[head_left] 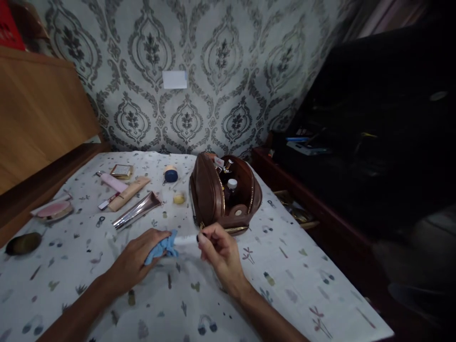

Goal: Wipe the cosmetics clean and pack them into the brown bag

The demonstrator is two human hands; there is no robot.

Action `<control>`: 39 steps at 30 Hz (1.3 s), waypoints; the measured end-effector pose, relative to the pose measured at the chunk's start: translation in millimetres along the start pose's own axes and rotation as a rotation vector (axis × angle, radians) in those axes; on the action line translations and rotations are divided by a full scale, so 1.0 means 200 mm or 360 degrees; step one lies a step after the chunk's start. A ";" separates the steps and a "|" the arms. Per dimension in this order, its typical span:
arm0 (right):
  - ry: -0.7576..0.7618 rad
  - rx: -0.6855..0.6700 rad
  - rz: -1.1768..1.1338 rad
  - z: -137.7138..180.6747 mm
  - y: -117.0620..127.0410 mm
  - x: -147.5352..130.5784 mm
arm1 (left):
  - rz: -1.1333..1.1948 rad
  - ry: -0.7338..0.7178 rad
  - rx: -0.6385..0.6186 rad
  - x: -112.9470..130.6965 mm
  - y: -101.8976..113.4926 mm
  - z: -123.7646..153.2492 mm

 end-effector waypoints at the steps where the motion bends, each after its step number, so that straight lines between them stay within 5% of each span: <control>1: -0.0001 0.0047 0.0010 0.00 0.03 -0.02 | -0.0007 0.0010 0.0022 -0.01 0.00 0.00; 18: 0.0551 0.0660 0.0861 -0.31 0.76 -0.63 | -0.0224 0.0038 0.0036 -0.15 -0.10 0.09; 31: 0.0663 0.0412 0.1223 -0.46 0.69 -0.59 | -0.0161 0.0076 0.0073 -0.15 -0.11 0.09; 35: 0.0650 0.0417 0.1212 -0.47 0.69 -0.58 | 0.0053 0.0172 0.0012 -0.03 -0.07 -0.07; 39: 0.0681 0.0446 0.1180 -0.47 0.69 -0.60 | -0.0023 -0.0256 -0.0021 0.22 0.01 -0.35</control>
Point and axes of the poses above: each hand's wrist, its own z-axis away from the middle knuckle, its own y-axis out of the back of the hand, x = y × z, the point moved 9 cm from there along -z, towards the middle knuckle, and after that the axes turned 10 degrees about z, right-handed, at the moved point
